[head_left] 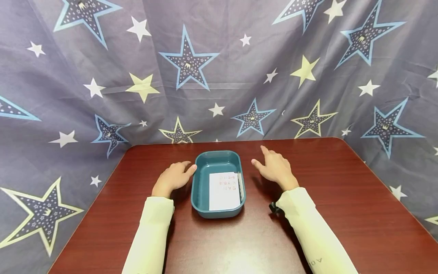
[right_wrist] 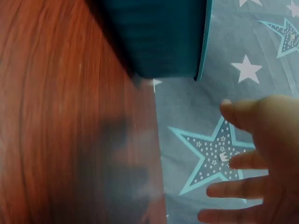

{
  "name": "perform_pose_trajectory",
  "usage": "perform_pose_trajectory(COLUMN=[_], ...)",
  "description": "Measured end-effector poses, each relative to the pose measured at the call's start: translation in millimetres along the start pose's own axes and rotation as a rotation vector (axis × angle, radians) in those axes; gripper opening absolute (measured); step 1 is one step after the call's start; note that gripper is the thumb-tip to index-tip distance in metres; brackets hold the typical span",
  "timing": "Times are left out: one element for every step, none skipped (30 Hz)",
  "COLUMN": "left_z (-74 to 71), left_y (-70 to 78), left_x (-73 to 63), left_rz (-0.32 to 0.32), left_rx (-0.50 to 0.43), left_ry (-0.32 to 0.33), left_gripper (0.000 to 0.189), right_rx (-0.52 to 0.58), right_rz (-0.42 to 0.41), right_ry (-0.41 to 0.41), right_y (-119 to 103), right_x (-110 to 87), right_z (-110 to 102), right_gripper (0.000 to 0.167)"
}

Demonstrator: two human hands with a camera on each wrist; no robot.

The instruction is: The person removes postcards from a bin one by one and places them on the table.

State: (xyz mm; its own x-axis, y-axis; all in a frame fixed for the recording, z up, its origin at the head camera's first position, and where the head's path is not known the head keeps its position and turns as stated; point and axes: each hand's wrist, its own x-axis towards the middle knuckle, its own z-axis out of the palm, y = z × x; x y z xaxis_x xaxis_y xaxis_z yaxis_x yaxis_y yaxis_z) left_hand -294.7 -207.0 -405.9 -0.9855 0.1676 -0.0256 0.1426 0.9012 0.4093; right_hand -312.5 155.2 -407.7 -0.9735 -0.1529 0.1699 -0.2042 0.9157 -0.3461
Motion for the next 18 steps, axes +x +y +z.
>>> perform_pose_trajectory(left_z=[-0.2, -1.2, -1.9, -1.6, -1.1, -0.5, 0.1, 0.5, 0.6, 0.3, -0.1, -0.6, -1.1, -1.6, -2.0, -2.1, -1.5, -0.6], left_y=[-0.3, -0.5, -0.6, -0.1, 0.4, 0.9, 1.8, 2.5, 3.6, 4.6, 5.5, 6.3, 7.1, 7.7, 8.1, 8.4, 8.3, 8.3], left_x=[0.3, 0.4, 0.5, 0.1, -0.4, -0.8, -1.2, -1.6, -2.2, -2.8, -3.3, -3.7, -4.0, -4.4, -4.8, -4.9, -4.7, -4.4], left_rz=[0.004, 0.011, 0.013, 0.010, 0.000, -0.008, -0.026, -0.048, -0.072, -0.094, -0.105, -0.113, -0.121, -0.123, -0.119, -0.114, -0.112, -0.113], left_rx=[-0.011, -0.019, -0.035, -0.061, -0.100, -0.151, -0.210, -0.274, -0.347, -0.416, -0.474, -0.523, -0.562, -0.590, -0.611, -0.624, -0.638, -0.652], left_ry=[0.004, 0.012, 0.020, 0.018, 0.011, -0.003, -0.017, -0.031, -0.044, -0.058, -0.068, -0.073, -0.074, -0.077, -0.085, -0.095, -0.106, -0.116], left_gripper=[0.062, 0.059, 0.058, 0.056, 0.054, 0.053, 0.052, 0.051, 0.051, 0.051, 0.051, 0.050, 0.048, 0.047, 0.046, 0.045, 0.045, 0.044], right_rx=[0.007, 0.018, 0.030, 0.036, 0.044, 0.051, 0.058, 0.068, 0.078, 0.095, 0.114, 0.136, 0.157, 0.180, 0.193, 0.197, 0.188, 0.178], right_rz=[-0.001, 0.000, 0.002, 0.005, 0.005, 0.002, -0.009, -0.022, -0.043, -0.067, -0.098, -0.132, -0.173, -0.214, -0.258, -0.303, -0.344, -0.380], right_ry=[0.026, 0.049, 0.064, 0.077, 0.087, 0.094, 0.099, 0.103, 0.105, 0.103, 0.101, 0.094, 0.082, 0.063, 0.037, 0.007, -0.021, -0.053], right_y=[-1, -4, -7, -9, -11, -14, -16, -20, -23, -26, -30, -34, -38, -42, -47, -51, -55, -59], right_x=[0.3, 1.3, 2.4, 2.3, 2.0, 2.0, 2.2, 2.6, 3.2, 4.2, 5.2, 6.5, 8.0, 9.5, 11.1, 12.8, 14.5, 16.2], right_z=[0, -1, -1, -1, -1, -1, -1, -1, -2, -2, -2, -3, -4, -6, -7, -9, -11, -13], right_gripper=[0.071, 0.067, 0.063, 0.060, 0.057, 0.055, 0.054, 0.052, 0.050, 0.048, 0.046, 0.044, 0.043, 0.041, 0.040, 0.039, 0.038, 0.037])
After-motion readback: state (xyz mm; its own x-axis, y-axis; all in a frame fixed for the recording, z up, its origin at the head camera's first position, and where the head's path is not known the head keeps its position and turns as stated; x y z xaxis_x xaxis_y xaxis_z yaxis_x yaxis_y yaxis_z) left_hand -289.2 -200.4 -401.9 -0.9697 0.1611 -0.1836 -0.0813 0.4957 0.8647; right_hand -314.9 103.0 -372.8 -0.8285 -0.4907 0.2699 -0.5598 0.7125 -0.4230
